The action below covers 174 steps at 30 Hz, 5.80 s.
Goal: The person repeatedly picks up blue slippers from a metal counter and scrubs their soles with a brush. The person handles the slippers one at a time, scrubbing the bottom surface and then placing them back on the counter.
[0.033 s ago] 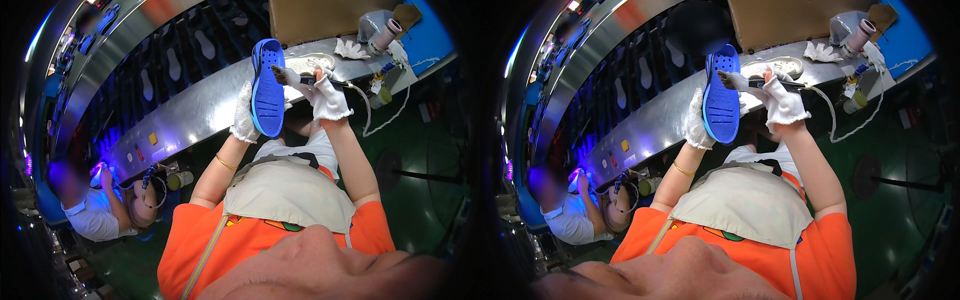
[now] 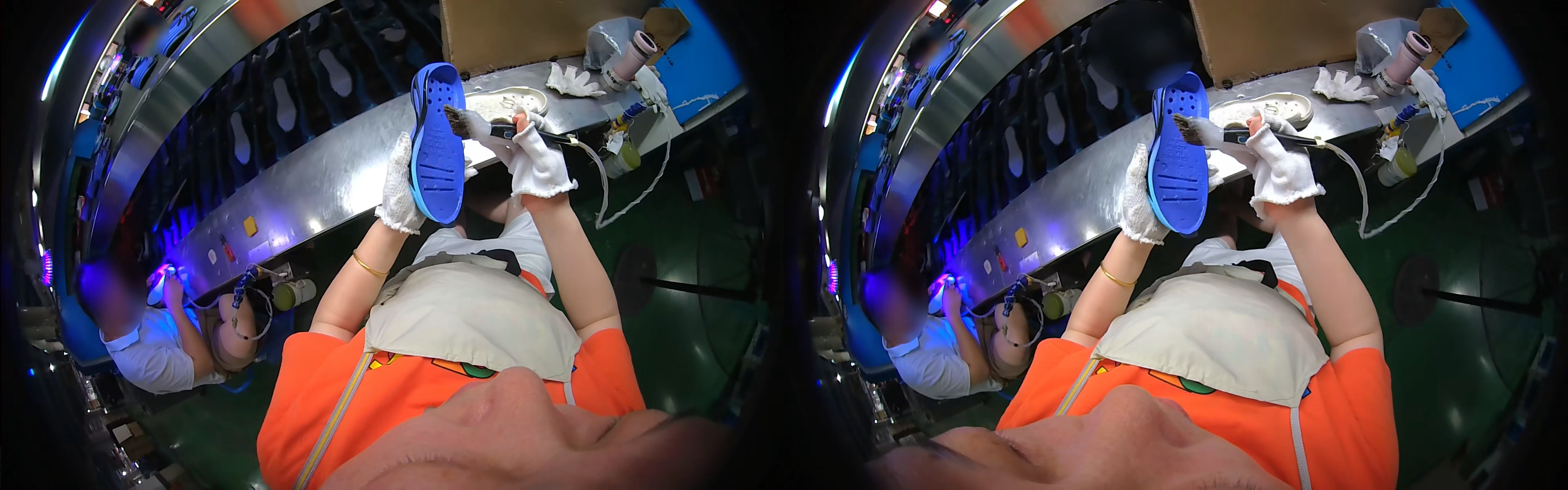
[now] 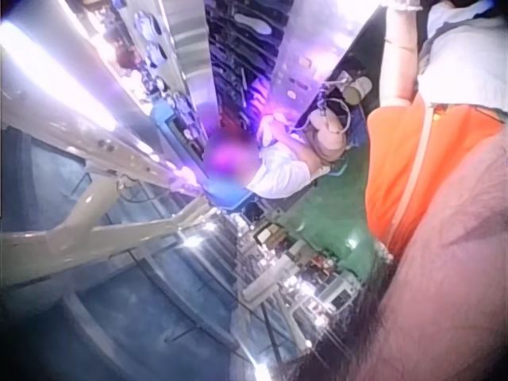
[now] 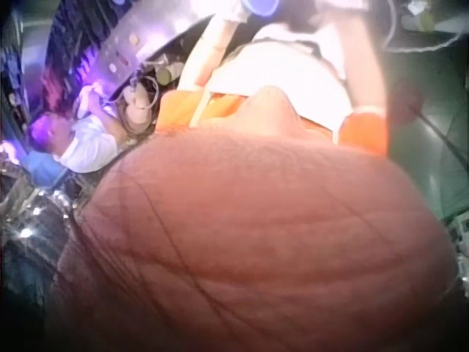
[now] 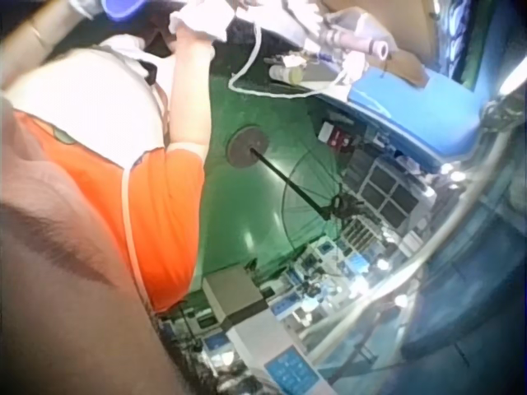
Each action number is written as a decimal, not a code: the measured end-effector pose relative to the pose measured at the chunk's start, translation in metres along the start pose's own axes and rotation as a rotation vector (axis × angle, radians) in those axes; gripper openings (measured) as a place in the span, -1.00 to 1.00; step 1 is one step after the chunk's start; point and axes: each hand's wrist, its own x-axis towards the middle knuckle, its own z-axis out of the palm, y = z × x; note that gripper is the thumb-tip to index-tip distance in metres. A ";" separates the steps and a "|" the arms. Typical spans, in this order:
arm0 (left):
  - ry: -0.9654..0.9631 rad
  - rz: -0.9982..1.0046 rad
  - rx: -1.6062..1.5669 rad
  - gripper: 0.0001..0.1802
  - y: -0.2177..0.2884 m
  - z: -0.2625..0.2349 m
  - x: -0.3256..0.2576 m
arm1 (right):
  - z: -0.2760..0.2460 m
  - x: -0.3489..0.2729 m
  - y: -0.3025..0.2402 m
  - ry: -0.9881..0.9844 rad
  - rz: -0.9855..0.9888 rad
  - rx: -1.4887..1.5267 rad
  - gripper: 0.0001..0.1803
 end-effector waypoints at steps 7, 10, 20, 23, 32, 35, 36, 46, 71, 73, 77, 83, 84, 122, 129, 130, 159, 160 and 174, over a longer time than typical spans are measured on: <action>0.040 0.011 0.169 -0.40 -0.014 -0.015 0.002 | 0.048 0.004 0.005 -0.639 0.116 0.371 -0.67; 0.039 -0.050 0.126 -0.44 -0.021 -0.002 -0.004 | 0.058 0.016 0.028 -0.718 0.049 0.493 -0.78; 0.019 0.046 0.014 -0.41 -0.003 -0.011 0.002 | 0.020 -0.004 0.002 -0.429 0.077 0.253 -0.75; 0.049 0.062 -0.009 -0.43 0.000 -0.008 0.005 | -0.002 -0.003 0.007 -0.197 0.009 0.119 -0.84; -0.124 -0.088 -0.121 -0.28 -0.003 0.005 -0.004 | -0.012 0.006 0.018 -0.261 -0.050 -0.569 -0.83; -0.173 -0.104 -0.204 -0.26 -0.003 0.009 -0.003 | -0.006 0.009 0.016 -0.235 -0.045 -0.529 -0.82; -0.163 -0.121 -0.187 -0.26 -0.003 0.005 -0.001 | -0.008 0.012 0.014 -0.228 -0.030 -0.528 -0.81; -0.166 -0.109 -0.108 -0.25 0.006 -0.021 -0.004 | -0.002 0.013 -0.014 -0.086 -0.220 -0.497 -0.79; -0.384 0.218 0.307 -0.29 0.196 0.157 0.104 | 0.012 -0.015 -0.052 -0.266 -0.960 -0.947 -0.72; -0.289 0.937 2.027 -0.52 0.274 0.153 0.156 | 0.023 -0.018 -0.042 -0.239 -0.843 -0.835 -0.72; 0.843 1.259 2.151 -0.53 0.340 0.105 0.207 | 0.029 -0.019 -0.039 -0.294 -0.918 -1.115 -0.71; 1.479 0.866 2.648 -0.41 0.370 0.102 0.099 | 0.021 -0.013 -0.036 -0.307 -0.918 -1.208 -0.70; 1.571 0.614 2.578 -0.42 0.381 0.102 0.084 | 0.021 -0.012 -0.034 -0.338 -0.899 -1.193 -0.72; -0.225 0.131 -0.056 -0.25 0.049 -0.046 -0.002 | 0.013 -0.021 -0.011 -0.191 -0.283 -0.739 -0.74; -0.206 -0.088 -0.238 -0.16 0.022 -0.014 -0.007 | 0.030 -0.011 -0.002 -0.204 -0.183 -0.778 -0.82; -0.191 -0.092 -0.242 -0.16 0.016 -0.010 -0.009 | 0.029 -0.013 0.001 -0.175 -0.173 -0.727 -0.81; 0.050 0.233 0.034 -0.21 -0.046 -0.013 -0.012 | 0.036 -0.036 0.021 -0.230 -0.156 -0.697 -0.79; 0.052 0.239 0.021 -0.22 -0.045 -0.015 -0.011 | 0.032 -0.036 0.022 -0.215 -0.072 -0.602 -0.79; 0.148 0.104 0.010 -0.30 -0.017 0.002 -0.023 | 0.018 -0.048 0.020 -0.269 -0.110 -0.715 -0.84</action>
